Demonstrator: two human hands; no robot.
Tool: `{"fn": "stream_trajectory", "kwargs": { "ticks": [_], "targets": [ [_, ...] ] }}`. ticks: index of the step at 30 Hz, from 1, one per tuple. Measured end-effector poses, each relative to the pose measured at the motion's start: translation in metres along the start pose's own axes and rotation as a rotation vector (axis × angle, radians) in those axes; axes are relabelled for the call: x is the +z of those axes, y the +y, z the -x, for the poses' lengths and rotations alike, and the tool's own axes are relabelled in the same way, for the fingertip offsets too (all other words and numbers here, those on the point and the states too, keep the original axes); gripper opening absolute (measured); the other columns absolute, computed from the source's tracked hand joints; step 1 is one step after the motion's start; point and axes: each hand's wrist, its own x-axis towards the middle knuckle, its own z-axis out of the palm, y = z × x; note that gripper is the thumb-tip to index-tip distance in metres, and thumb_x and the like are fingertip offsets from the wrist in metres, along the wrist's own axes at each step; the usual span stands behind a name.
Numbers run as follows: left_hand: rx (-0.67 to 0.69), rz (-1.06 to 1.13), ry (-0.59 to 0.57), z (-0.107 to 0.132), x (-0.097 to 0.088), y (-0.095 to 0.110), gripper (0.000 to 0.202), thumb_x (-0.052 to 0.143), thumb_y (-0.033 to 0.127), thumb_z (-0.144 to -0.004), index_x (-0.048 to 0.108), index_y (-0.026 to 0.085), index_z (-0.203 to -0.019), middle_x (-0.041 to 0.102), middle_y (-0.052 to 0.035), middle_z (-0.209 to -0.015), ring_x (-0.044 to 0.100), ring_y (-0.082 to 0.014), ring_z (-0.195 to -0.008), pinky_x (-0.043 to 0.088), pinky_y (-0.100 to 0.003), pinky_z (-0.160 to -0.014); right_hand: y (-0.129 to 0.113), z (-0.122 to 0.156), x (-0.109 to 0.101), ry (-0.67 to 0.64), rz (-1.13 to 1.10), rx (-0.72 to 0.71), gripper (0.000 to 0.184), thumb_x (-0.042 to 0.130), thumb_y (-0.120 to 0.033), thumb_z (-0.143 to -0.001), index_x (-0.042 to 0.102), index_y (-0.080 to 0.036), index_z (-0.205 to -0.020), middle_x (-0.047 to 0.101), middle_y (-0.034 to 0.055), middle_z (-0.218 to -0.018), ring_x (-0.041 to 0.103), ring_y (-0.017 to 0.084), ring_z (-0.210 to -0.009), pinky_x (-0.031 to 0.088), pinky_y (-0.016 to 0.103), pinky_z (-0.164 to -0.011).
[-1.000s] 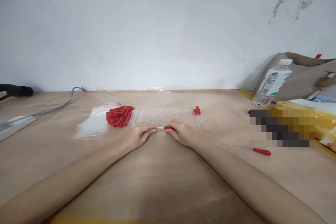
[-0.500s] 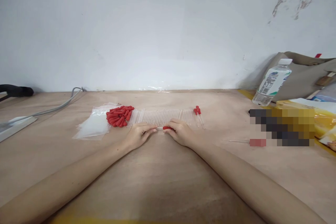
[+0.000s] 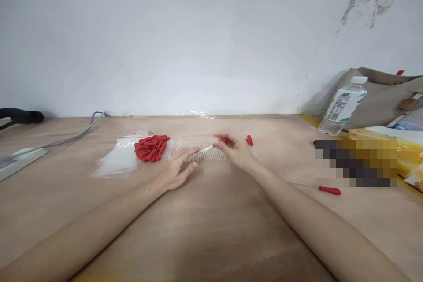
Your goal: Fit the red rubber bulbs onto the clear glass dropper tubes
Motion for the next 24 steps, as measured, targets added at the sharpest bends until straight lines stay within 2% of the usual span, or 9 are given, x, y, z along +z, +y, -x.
{"fn": "stream_trajectory", "kwargs": {
  "ticks": [3,5,8,10,13,16,20,24],
  "targets": [
    [-0.035,-0.049,0.054,-0.001,-0.002,-0.002,0.041,0.041,0.032,-0.087,0.039,0.015,-0.124,0.053,-0.0105,-0.114,0.047,-0.0212,-0.107,0.038,-0.039,-0.092,-0.003,-0.019,-0.037,0.295,-0.169,0.155,0.036,0.068,-0.040,-0.064,0.055,-0.021,-0.091,0.062,-0.0011,-0.072,0.051,0.008,-0.054,0.042,0.021,-0.052],
    [-0.060,-0.079,0.049,-0.002,-0.002,-0.002,0.036,0.040,0.032,-0.088,0.042,0.016,-0.120,0.054,-0.0099,-0.110,0.046,-0.0212,-0.105,0.038,-0.039,-0.091,0.001,-0.029,-0.069,0.405,-0.202,0.180,0.031,0.069,-0.042,-0.062,0.056,-0.019,-0.079,0.059,-0.0023,-0.067,0.046,0.006,-0.049,0.039,0.020,-0.049],
    [-0.025,-0.119,0.002,-0.003,0.000,0.001,0.031,0.040,0.031,-0.087,0.047,0.015,-0.113,0.054,-0.0092,-0.106,0.045,-0.0209,-0.102,0.039,-0.037,-0.090,0.021,-0.036,-0.107,0.488,0.014,0.254,0.026,0.068,-0.042,-0.061,0.059,-0.018,-0.068,0.055,-0.0029,-0.056,0.039,0.006,-0.044,0.033,0.020,-0.044],
    [0.022,-0.134,-0.022,-0.003,0.001,0.003,0.029,0.041,0.029,-0.087,0.050,0.015,-0.110,0.053,-0.0092,-0.105,0.045,-0.0205,-0.101,0.039,-0.036,-0.089,0.038,-0.036,-0.119,0.399,0.267,0.341,0.024,0.066,-0.040,-0.063,0.063,-0.017,-0.066,0.054,-0.0016,-0.054,0.043,0.008,-0.047,0.036,0.022,-0.047],
    [0.057,-0.147,-0.034,-0.003,0.001,0.004,0.027,0.041,0.029,-0.087,0.052,0.016,-0.108,0.053,-0.0091,-0.104,0.045,-0.0205,-0.100,0.039,-0.036,-0.088,0.062,-0.034,-0.119,0.272,0.565,0.442,0.022,0.059,-0.038,-0.070,0.067,-0.017,-0.070,0.062,0.0025,-0.063,0.054,0.014,-0.060,0.041,0.026,-0.057],
    [0.052,-0.164,-0.028,-0.003,0.002,0.003,0.026,0.041,0.028,-0.087,0.054,0.016,-0.106,0.053,-0.0094,-0.104,0.045,-0.0207,-0.100,0.040,-0.036,-0.088,0.078,-0.036,-0.107,0.175,0.726,0.498,0.024,0.056,-0.036,-0.073,0.069,-0.017,-0.079,0.066,0.0052,-0.071,0.059,0.018,-0.069,0.043,0.027,-0.062],
    [0.050,-0.182,-0.016,-0.002,0.001,0.002,0.024,0.041,0.028,-0.087,0.056,0.017,-0.102,0.052,-0.0095,-0.105,0.044,-0.0215,-0.101,0.040,-0.037,-0.088,0.083,-0.040,-0.097,0.122,0.756,0.526,0.025,0.057,-0.036,-0.072,0.069,-0.016,-0.079,0.067,0.0069,-0.075,0.060,0.020,-0.071,0.044,0.028,-0.063],
    [0.048,-0.193,-0.006,-0.001,0.002,0.002,0.023,0.042,0.028,-0.086,0.058,0.018,-0.100,0.051,-0.0097,-0.106,0.044,-0.0221,-0.103,0.040,-0.038,-0.089,0.077,-0.028,-0.107,0.101,0.750,0.521,0.028,0.053,-0.039,-0.075,0.067,-0.016,-0.083,0.066,0.0068,-0.076,0.060,0.019,-0.071,0.044,0.027,-0.062]
  ]
}}
